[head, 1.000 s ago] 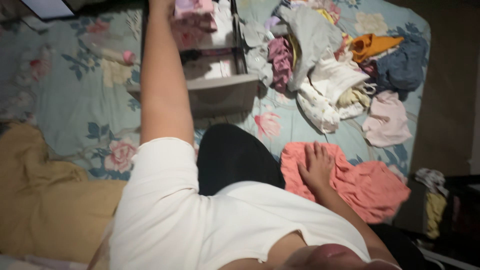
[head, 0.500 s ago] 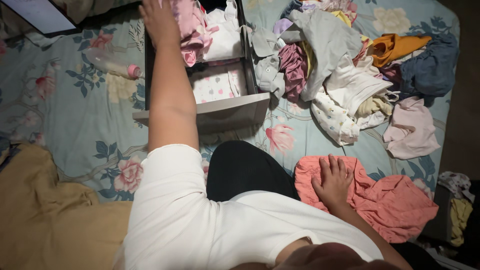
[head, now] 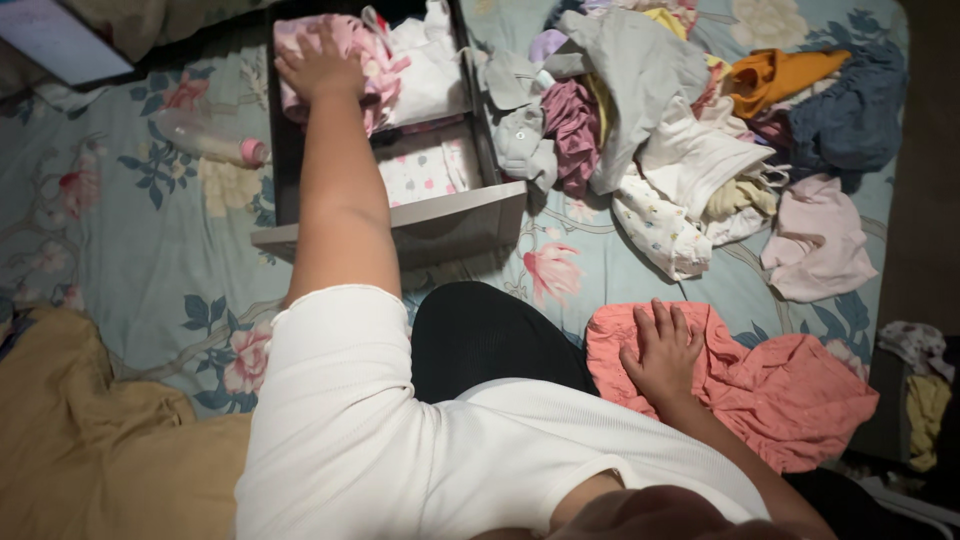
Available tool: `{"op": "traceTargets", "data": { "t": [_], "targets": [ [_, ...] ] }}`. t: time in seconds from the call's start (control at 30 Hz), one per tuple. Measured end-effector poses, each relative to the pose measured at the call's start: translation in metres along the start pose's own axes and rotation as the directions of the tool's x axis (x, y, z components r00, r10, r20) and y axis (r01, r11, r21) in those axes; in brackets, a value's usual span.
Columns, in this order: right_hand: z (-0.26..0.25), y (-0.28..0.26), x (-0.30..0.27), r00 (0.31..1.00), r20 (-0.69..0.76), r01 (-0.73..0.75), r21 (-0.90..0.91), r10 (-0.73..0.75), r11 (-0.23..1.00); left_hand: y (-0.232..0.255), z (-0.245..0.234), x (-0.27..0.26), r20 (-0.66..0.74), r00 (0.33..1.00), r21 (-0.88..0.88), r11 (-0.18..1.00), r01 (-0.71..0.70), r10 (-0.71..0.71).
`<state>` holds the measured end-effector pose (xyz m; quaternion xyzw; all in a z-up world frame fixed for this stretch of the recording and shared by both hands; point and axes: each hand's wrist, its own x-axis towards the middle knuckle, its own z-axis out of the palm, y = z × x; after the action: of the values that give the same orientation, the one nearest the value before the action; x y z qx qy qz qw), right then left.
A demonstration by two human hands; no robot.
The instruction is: The person folds several small pieces of baby clothing, including a pink patterned top and a peach-colored bottom, by hand on a bed. The folded items are placed into an open drawer beside the bed.
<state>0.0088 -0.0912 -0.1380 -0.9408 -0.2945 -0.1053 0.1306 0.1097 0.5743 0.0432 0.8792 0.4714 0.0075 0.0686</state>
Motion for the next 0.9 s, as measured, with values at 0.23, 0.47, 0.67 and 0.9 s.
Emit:
{"op": "traceTargets", "data": {
  "t": [0.23, 0.47, 0.67, 0.9],
  "targets": [
    [0.003, -0.001, 0.000, 1.000, -0.011, 0.001, 0.000, -0.001, 1.000, -0.006, 0.015, 0.021, 0.045, 0.999, 0.104, 0.994, -0.018, 0.014],
    [-0.002, -0.003, 0.003, 1.000, 0.008, -0.006, 0.019, 0.006, 1.000, 0.016, 0.041, 0.036, -0.184, 0.982, 0.059, 0.998, -0.029, 0.039],
    [-0.002, -0.006, 0.007, 0.999, -0.052, 0.003, 0.011, -0.003, 1.000, 0.134, 0.043, 0.009, -0.602, 0.616, 0.193, 0.840, -0.507, 0.509],
    [-0.004, -0.003, 0.006, 0.997, -0.071, 0.021, 0.069, -0.016, 0.997, 0.246, 0.008, -0.171, 0.332, 0.754, 0.255, 0.716, -0.650, 0.566]
  ]
}}
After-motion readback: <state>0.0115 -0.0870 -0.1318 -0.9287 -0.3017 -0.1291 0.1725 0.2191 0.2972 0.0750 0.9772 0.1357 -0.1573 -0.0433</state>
